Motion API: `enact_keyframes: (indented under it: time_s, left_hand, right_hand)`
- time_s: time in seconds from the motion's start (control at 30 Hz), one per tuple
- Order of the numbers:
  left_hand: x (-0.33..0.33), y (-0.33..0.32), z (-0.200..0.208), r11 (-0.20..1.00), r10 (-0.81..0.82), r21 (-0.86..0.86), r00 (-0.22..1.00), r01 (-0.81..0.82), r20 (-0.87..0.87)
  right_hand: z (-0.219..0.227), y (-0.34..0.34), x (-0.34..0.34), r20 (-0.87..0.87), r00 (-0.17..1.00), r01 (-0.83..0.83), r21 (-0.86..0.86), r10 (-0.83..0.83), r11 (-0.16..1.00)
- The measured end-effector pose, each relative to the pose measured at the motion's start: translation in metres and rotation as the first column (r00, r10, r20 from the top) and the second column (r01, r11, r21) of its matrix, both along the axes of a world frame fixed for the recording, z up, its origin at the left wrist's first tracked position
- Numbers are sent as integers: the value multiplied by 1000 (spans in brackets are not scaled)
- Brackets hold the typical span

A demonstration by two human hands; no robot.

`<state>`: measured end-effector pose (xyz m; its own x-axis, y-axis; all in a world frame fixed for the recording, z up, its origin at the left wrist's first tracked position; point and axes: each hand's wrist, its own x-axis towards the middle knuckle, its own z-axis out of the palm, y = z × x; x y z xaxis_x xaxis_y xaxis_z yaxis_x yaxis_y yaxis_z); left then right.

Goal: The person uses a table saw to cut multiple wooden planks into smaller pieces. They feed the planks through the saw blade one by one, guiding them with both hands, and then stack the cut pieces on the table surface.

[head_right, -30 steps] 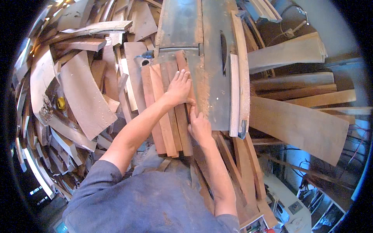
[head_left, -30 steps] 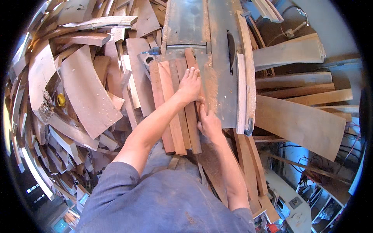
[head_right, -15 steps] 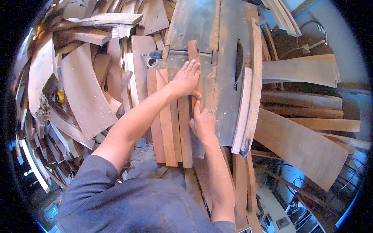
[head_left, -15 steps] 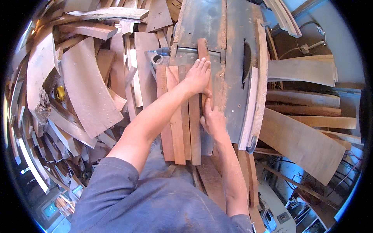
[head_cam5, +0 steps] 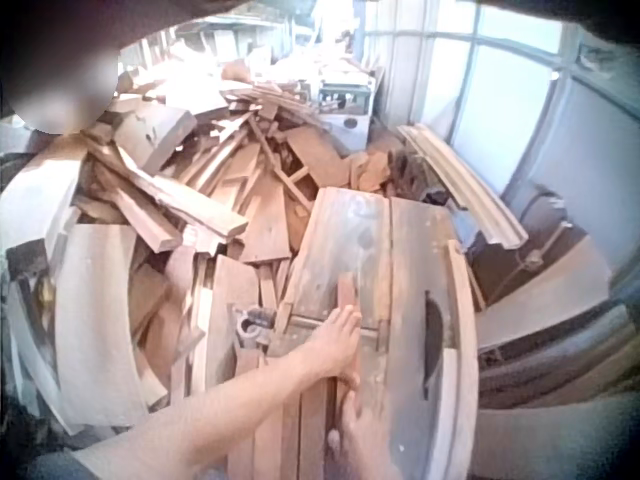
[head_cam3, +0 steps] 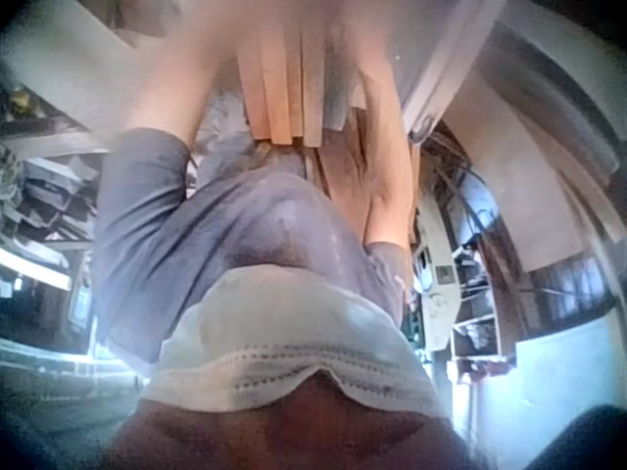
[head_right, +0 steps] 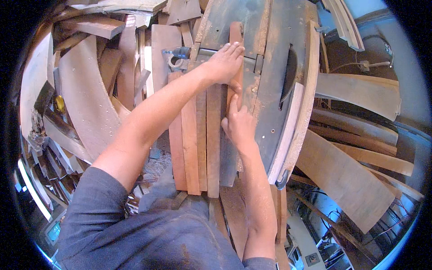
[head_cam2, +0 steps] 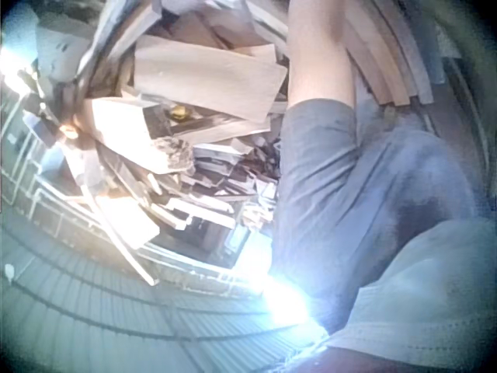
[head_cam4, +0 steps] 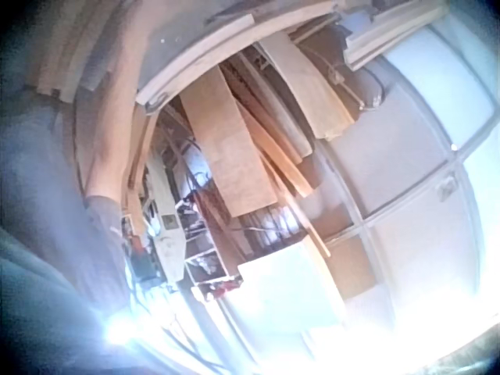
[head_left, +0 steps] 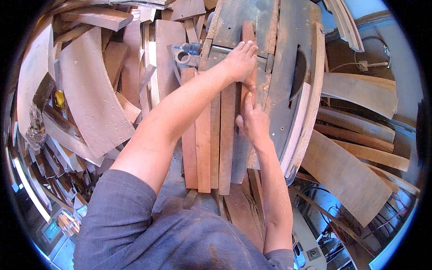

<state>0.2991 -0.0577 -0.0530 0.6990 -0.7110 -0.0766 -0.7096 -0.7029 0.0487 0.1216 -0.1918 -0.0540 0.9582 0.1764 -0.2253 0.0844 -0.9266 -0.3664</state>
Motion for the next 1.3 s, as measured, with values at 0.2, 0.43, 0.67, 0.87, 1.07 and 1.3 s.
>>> enact_keyframes:
  time_s: [0.2,0.43,0.67,0.87,1.07,1.3]
  left_hand:
    - [48,-6,2,997,22,77,1000,-21,-12]
    - [104,-9,-5,998,-30,49,999,29,28]
    - [139,-9,3,996,27,84,992,-37,124]
    - [40,47,33,756,214,-651,965,-65,153]
    - [-146,160,45,725,397,-502,882,-471,-254]
    - [-274,205,42,619,468,-573,838,-537,-280]
  right_hand:
    - [4,2,47,19,1000,-8,-28,8,1000]
    - [-4,2,98,93,995,-21,-44,25,999]
    - [-5,6,151,65,998,-7,-41,9,999]
    - [-15,-6,201,60,997,-34,-62,38,997]
    - [-7,0,240,103,993,-54,-65,60,996]
    - [-8,-3,299,130,991,-33,-73,42,997]
